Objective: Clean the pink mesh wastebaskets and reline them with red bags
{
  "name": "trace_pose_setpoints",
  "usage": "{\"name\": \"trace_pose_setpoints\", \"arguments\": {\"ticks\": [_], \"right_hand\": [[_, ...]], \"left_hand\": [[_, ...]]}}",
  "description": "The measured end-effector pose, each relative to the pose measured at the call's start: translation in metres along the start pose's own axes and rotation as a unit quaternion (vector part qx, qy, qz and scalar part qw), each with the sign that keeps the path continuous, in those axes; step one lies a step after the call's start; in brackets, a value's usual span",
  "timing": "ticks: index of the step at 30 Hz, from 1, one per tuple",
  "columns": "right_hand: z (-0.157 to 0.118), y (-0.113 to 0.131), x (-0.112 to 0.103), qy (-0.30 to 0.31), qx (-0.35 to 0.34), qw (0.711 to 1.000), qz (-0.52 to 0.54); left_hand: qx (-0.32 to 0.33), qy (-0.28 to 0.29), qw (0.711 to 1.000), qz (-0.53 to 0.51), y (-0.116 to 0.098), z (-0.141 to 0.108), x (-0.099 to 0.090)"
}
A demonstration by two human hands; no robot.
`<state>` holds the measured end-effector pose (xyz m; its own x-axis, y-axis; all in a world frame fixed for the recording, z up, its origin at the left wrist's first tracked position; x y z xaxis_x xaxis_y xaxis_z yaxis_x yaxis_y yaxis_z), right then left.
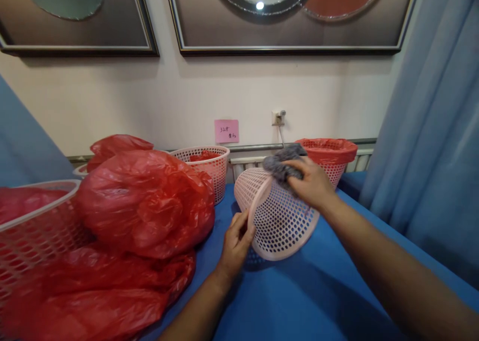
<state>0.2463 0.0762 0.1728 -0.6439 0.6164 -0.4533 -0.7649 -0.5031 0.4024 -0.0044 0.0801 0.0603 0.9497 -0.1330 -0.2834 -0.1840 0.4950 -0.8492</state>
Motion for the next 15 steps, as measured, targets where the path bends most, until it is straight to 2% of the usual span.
{"name": "trace_pose_setpoints", "arguments": {"ticks": [2,4,7,9,11,15], "right_hand": [[-0.002,-0.046,-0.014,-0.066,0.160,0.984,0.037],[-0.026,-0.080,-0.016,-0.088,0.231,0.968,0.033],[-0.089,-0.112,-0.001,-0.084,0.321,0.942,0.043],[-0.129,-0.119,0.016,-0.041,0.363,0.928,0.068],[-0.155,-0.118,0.031,0.006,0.383,0.920,0.087],[-0.173,-0.087,0.055,0.098,0.357,0.921,0.123]], "left_hand": [[-0.017,-0.009,1.000,-0.004,-0.002,0.000,0.001],[-0.022,-0.016,1.000,-0.008,-0.003,0.000,0.002],[-0.019,-0.017,1.000,-0.015,-0.004,0.000,0.005],[-0.015,-0.018,1.000,-0.017,-0.003,-0.001,0.008],[-0.014,-0.025,0.999,-0.015,0.000,-0.002,0.011],[-0.030,-0.023,0.999,-0.026,0.010,-0.007,0.023]]}}
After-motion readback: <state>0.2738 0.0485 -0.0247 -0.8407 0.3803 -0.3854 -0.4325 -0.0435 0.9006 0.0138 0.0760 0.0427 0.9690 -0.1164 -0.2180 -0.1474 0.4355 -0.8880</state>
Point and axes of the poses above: each hand's wrist, its own z-axis towards the middle knuckle, its own x-axis out of the palm, y = z × x, the point moved 4 cm from there along z, towards the middle knuckle, and after that the axes turned 10 degrees about -x, right-handed, at the moved point
